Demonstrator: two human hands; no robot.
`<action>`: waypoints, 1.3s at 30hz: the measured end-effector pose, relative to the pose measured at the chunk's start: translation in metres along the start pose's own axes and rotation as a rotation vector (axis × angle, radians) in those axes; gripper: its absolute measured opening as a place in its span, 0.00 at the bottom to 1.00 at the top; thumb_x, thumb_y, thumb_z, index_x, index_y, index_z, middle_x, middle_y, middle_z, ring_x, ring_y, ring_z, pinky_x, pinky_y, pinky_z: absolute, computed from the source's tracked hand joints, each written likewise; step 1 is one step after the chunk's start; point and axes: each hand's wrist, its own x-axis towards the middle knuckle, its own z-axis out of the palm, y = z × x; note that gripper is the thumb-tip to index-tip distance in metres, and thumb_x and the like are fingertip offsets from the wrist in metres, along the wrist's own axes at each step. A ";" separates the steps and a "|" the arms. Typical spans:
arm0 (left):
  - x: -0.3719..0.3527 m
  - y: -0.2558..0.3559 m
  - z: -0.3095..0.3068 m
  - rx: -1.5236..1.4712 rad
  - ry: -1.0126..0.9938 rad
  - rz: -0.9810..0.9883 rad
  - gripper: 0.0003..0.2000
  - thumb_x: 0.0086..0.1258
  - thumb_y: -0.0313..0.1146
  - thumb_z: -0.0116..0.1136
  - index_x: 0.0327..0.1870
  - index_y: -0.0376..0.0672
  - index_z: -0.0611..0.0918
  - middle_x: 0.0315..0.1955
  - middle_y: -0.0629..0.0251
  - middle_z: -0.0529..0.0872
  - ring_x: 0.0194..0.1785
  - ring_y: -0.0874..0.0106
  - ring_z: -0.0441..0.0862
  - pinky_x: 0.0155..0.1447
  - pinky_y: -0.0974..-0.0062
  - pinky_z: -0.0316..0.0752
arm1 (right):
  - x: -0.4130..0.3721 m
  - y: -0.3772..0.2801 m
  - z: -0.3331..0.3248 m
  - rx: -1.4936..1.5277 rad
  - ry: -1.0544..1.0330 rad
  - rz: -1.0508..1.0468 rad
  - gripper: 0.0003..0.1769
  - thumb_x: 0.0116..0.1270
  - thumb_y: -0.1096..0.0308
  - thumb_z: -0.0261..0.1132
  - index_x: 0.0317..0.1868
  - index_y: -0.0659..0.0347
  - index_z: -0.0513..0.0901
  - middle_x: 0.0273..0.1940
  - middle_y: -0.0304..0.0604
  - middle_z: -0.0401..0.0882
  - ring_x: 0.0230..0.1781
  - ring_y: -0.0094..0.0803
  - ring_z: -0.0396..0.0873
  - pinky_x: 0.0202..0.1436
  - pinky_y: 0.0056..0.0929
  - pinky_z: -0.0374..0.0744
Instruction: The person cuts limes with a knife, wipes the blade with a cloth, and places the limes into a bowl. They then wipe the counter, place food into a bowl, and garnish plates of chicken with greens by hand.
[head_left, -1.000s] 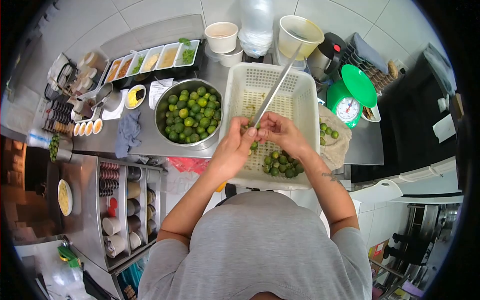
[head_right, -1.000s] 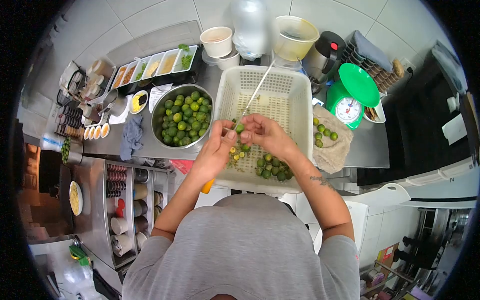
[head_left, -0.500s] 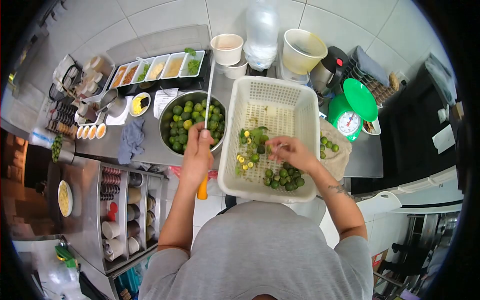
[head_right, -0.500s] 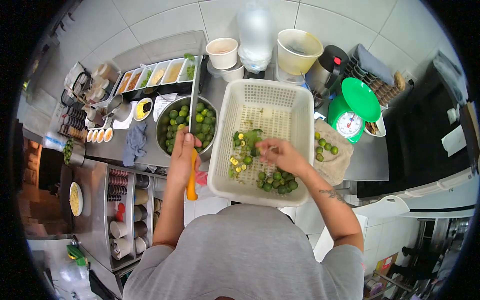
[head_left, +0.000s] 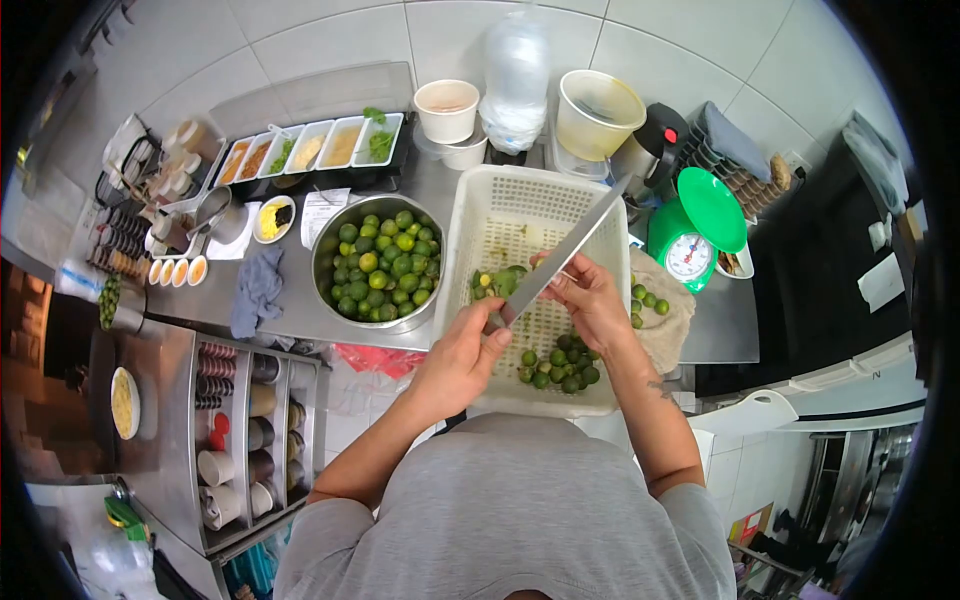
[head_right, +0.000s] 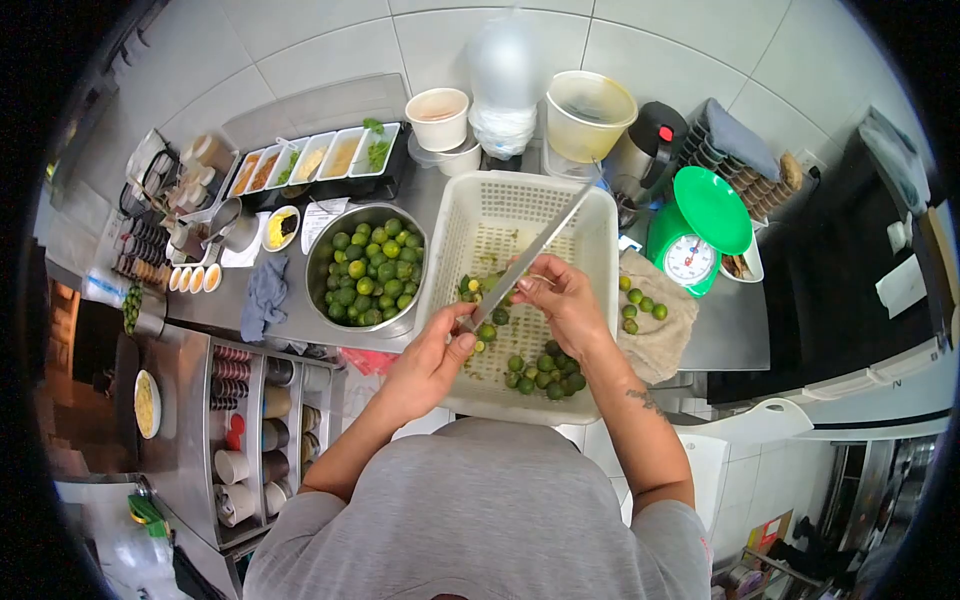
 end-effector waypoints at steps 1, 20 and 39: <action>-0.001 -0.001 0.002 0.038 0.007 0.021 0.21 0.75 0.40 0.46 0.61 0.35 0.65 0.49 0.48 0.74 0.47 0.58 0.79 0.50 0.64 0.74 | -0.001 -0.002 0.001 -0.027 0.007 -0.024 0.15 0.65 0.77 0.61 0.53 0.69 0.76 0.41 0.41 0.80 0.39 0.26 0.78 0.46 0.25 0.78; 0.011 0.008 0.011 0.207 0.045 -0.010 0.24 0.75 0.40 0.43 0.66 0.35 0.60 0.51 0.41 0.72 0.46 0.44 0.76 0.47 0.51 0.72 | -0.017 0.010 0.032 -0.316 -0.039 -0.072 0.12 0.61 0.84 0.59 0.46 0.68 0.77 0.38 0.39 0.80 0.38 0.23 0.77 0.45 0.22 0.76; 0.001 -0.028 -0.060 0.036 0.519 -0.184 0.17 0.74 0.42 0.49 0.49 0.34 0.67 0.37 0.54 0.78 0.41 0.64 0.77 0.49 0.69 0.71 | -0.009 0.046 -0.026 -1.388 -0.744 0.013 0.19 0.55 0.73 0.66 0.49 0.60 0.80 0.41 0.48 0.79 0.42 0.46 0.79 0.47 0.36 0.77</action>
